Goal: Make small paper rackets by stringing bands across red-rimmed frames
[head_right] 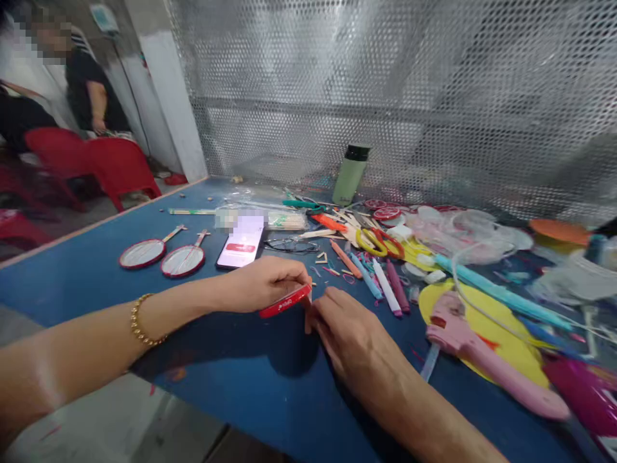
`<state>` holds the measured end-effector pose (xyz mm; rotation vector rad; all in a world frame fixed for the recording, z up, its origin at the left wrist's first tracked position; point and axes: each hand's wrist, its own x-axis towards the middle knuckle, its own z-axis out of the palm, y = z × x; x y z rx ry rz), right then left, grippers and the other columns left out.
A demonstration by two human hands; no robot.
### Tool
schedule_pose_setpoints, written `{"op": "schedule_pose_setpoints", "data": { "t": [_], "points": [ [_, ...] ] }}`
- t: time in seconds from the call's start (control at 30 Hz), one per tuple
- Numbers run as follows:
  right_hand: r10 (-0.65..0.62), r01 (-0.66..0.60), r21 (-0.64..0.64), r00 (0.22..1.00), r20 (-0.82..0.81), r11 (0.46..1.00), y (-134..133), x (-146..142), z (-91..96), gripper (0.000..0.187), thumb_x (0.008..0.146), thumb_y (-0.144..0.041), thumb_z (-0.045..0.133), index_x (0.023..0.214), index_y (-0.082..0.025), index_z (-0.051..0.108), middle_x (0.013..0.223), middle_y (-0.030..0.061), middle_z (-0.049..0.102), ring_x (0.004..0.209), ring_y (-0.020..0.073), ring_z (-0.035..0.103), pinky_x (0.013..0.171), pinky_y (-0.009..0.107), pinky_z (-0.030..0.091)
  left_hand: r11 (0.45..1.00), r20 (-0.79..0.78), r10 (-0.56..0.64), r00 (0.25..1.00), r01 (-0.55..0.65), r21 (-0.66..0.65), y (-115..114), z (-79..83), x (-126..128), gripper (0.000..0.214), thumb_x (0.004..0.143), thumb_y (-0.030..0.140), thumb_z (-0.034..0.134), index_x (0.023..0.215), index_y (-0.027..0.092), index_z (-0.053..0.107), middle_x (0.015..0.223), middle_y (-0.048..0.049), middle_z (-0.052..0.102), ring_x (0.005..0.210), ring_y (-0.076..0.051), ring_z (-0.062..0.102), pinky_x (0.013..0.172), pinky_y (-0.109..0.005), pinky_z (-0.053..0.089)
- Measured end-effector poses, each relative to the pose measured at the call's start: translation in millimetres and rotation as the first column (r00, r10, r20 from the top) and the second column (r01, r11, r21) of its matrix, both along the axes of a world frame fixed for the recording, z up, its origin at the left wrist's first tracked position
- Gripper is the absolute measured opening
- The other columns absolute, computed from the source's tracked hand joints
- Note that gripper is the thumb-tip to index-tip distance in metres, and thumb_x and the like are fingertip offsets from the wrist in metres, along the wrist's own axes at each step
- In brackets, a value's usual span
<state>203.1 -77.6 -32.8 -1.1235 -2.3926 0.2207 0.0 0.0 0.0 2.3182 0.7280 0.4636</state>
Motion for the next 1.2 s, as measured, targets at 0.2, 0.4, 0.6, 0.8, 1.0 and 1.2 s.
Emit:
{"op": "schedule_pose_setpoints", "data": {
  "t": [0.2,0.4,0.6,0.8,1.0,1.2],
  "points": [
    [-0.077,0.076,-0.019,0.994,-0.081,0.997,-2,2,7.4,0.017,0.097,-0.017,0.046,0.088,-0.022,0.06,0.085,0.0023,0.061,0.076,0.0133,0.059,0.068,0.026,0.046,1.0,-0.025,0.013,1.0,-0.013,-0.004,0,2.6,0,0.018,0.09,0.016,0.047,0.093,0.016,0.064,0.09,-0.0019,0.069,0.079,-0.012,0.058,0.067,-0.021,0.041],
    [-0.003,0.004,0.021,0.998,-0.058,1.0,4,3,7.0,0.021,0.097,-0.014,0.043,0.087,-0.022,0.06,0.084,0.0029,0.06,0.076,0.0132,0.059,0.067,0.025,0.046,1.0,-0.018,0.011,1.0,-0.011,0.016,2,2.2,4,0.018,0.091,0.018,0.047,0.092,0.016,0.065,0.087,-0.0016,0.069,0.077,-0.012,0.058,0.066,-0.021,0.041],
    [-0.116,0.104,0.142,0.99,0.077,0.984,8,-2,-4.9,0.018,0.092,-0.015,0.044,0.077,-0.02,0.052,0.072,0.0019,0.053,0.062,0.0139,0.051,0.058,0.027,0.041,1.0,-0.014,0.006,1.0,-0.006,0.021,4,0.8,4,0.019,0.091,0.018,0.046,0.092,0.016,0.065,0.089,-0.0022,0.07,0.078,-0.012,0.059,0.067,-0.021,0.042],
    [-0.117,0.112,0.108,0.992,0.038,0.988,3,-7,-1.8,0.015,0.086,-0.011,0.042,0.077,-0.02,0.05,0.07,0.0006,0.054,0.058,0.0119,0.052,0.055,0.025,0.04,0.999,-0.017,0.026,1.0,-0.025,0.028,2,0.6,0,0.017,0.091,0.019,0.048,0.092,0.016,0.064,0.087,-0.0017,0.069,0.076,-0.012,0.058,0.066,-0.021,0.041],
    [-0.119,0.119,0.019,0.993,0.013,0.993,-2,6,6.3,0.013,0.095,-0.02,0.047,0.085,-0.021,0.056,0.076,0.0001,0.059,0.065,0.0114,0.057,0.059,0.023,0.043,1.0,-0.015,0.015,1.0,-0.015,0.025,2,1.5,1,0.019,0.091,0.018,0.047,0.091,0.016,0.065,0.091,-0.0025,0.07,0.08,-0.012,0.058,0.068,-0.021,0.042],
    [-0.075,0.056,0.145,0.989,0.128,0.988,1,4,2.1,0.026,0.1,-0.019,0.04,0.087,-0.021,0.063,0.08,0.0038,0.06,0.074,0.0149,0.058,0.067,0.026,0.045,0.999,-0.014,0.022,1.0,-0.022,0.026,2,2.0,2,0.018,0.09,0.017,0.046,0.092,0.016,0.064,0.089,-0.0025,0.07,0.078,-0.012,0.058,0.067,-0.021,0.042]
  ]
}}
